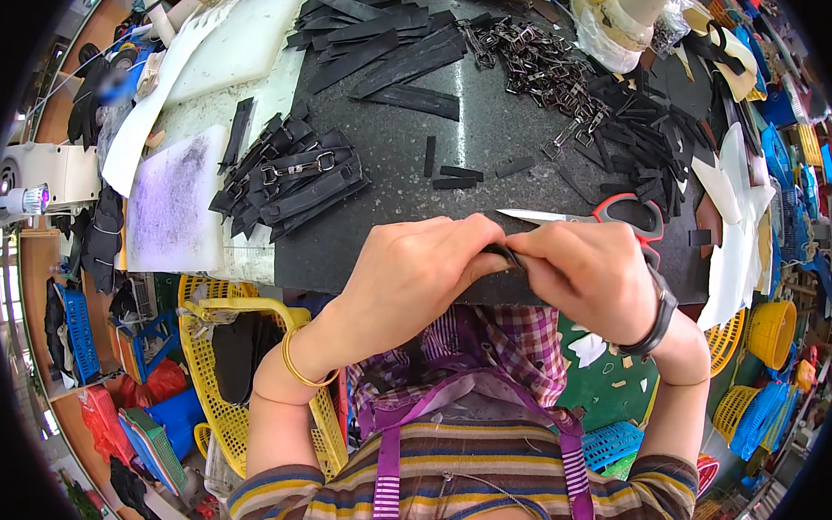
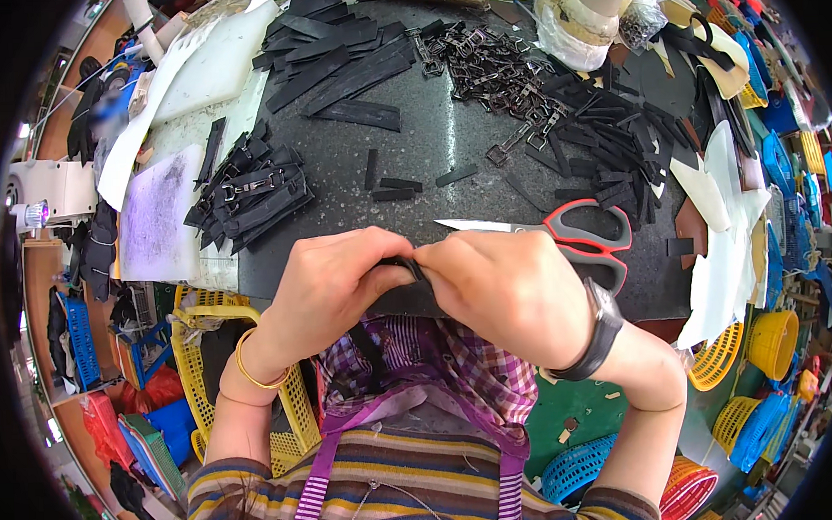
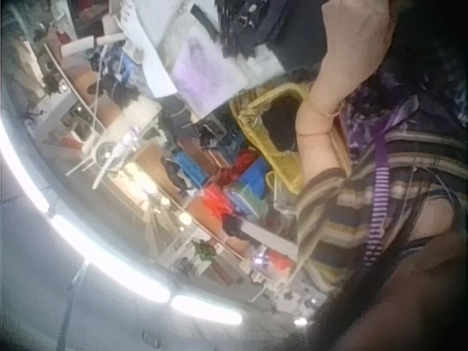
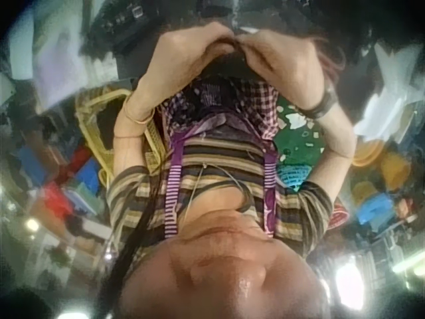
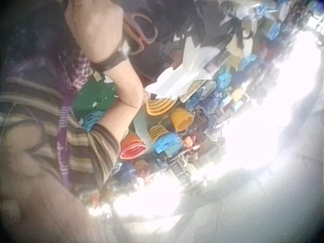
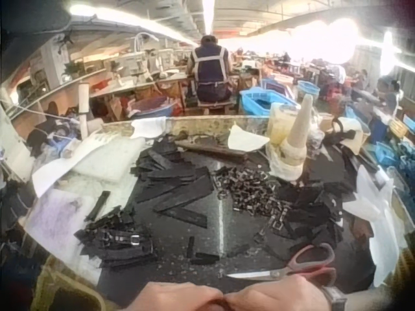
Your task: The person assembles small straps by threading narrow strips of material through metal buckles and folding them by hand on a workbench.
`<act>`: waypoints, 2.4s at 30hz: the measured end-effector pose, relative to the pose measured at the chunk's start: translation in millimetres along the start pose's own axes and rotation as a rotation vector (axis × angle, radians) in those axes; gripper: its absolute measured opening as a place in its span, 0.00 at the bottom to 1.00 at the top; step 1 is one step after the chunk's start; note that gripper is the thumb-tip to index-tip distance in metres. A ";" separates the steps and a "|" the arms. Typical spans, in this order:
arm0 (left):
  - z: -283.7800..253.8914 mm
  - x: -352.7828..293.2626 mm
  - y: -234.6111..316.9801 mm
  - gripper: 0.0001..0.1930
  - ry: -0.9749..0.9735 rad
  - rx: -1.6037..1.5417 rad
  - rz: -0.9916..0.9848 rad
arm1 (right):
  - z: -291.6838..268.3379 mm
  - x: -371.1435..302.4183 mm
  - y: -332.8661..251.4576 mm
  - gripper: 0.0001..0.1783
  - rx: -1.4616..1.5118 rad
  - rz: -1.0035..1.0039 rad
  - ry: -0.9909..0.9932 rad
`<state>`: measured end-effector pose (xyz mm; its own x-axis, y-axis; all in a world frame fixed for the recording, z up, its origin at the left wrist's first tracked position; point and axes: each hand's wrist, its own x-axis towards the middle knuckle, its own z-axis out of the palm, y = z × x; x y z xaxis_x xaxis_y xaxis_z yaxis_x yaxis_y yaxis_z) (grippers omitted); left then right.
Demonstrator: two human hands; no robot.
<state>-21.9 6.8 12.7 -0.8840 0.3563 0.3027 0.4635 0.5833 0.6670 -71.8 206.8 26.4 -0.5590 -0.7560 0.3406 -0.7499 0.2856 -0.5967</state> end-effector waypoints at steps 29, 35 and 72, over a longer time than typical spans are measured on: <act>-30.8 -18.9 -30.6 0.08 0.314 0.492 -0.156 | 22.9 17.0 50.6 0.11 -0.163 -0.040 0.132; -39.9 5.8 -56.4 0.08 0.353 0.649 -0.032 | 33.2 16.6 67.0 0.06 -0.244 0.116 0.020; 17.7 13.6 -17.9 0.10 0.145 -0.867 -0.508 | 18.3 -0.3 10.1 0.05 0.364 0.303 0.154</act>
<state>-41.2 14.2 -7.2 -0.9897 0.0876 -0.1130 -0.1223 -0.1100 0.9864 -72.8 199.1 7.0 -0.7990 -0.5674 0.1991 -0.3887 0.2346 -0.8910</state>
